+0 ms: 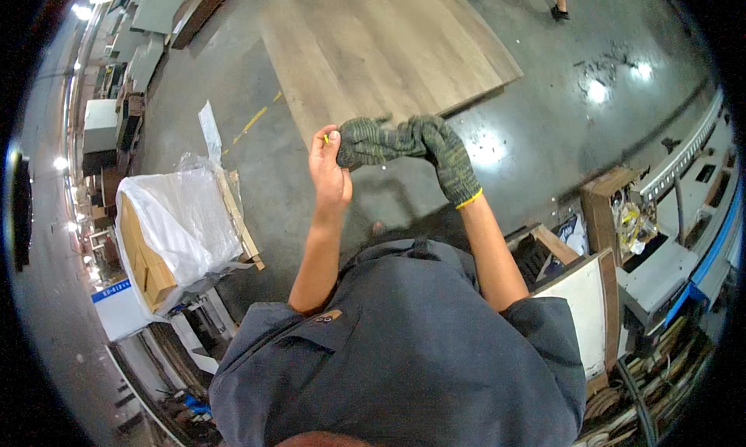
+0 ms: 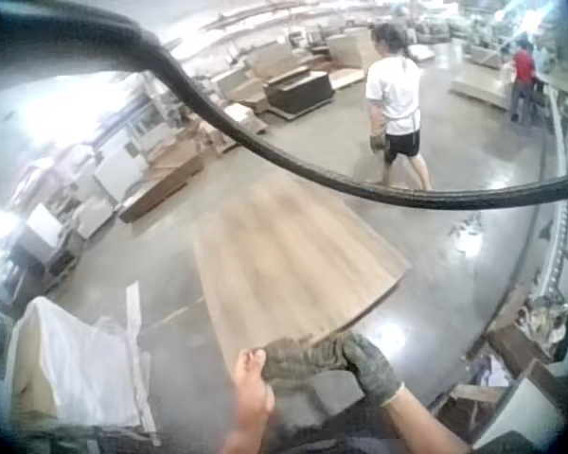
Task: The person lifts large wooden panels from a conveyor belt and stacks them on the floor. The person coordinates with a colleague to lift and position the panels, placing them one by one into a growing stack.
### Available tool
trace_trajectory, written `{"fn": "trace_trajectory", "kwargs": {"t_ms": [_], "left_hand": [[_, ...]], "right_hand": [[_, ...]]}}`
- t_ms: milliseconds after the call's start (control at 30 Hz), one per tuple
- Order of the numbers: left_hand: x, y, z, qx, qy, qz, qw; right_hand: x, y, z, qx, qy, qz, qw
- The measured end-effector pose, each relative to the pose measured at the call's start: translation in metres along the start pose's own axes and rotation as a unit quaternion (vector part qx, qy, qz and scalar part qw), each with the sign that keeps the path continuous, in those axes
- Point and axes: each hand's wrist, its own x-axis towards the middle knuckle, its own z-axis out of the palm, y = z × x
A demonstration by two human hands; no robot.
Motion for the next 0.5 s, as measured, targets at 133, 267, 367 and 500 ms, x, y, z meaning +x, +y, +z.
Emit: {"fn": "trace_trajectory", "kwargs": {"t_ms": [133,267,367,500], "left_hand": [[-0.002,-0.090,0.091,-0.082,-0.012,0.121,0.989],[-0.025,-0.056,-0.059,0.245,-0.254,0.264,0.898],[-0.048,-0.034,-0.115,0.192,-0.215,0.253,0.923],[-0.061,-0.061,-0.187,0.004,-0.109,0.213,0.971]], "right_hand": [[0.001,-0.115,-0.054,-0.438,-0.052,-0.101,0.892],[-0.014,-0.033,0.052,-0.611,-0.154,-0.191,0.753],[-0.020,0.036,0.099,-0.579,-0.325,-0.003,0.748],[-0.045,0.128,0.122,-0.514,-0.276,0.054,0.810]]}}
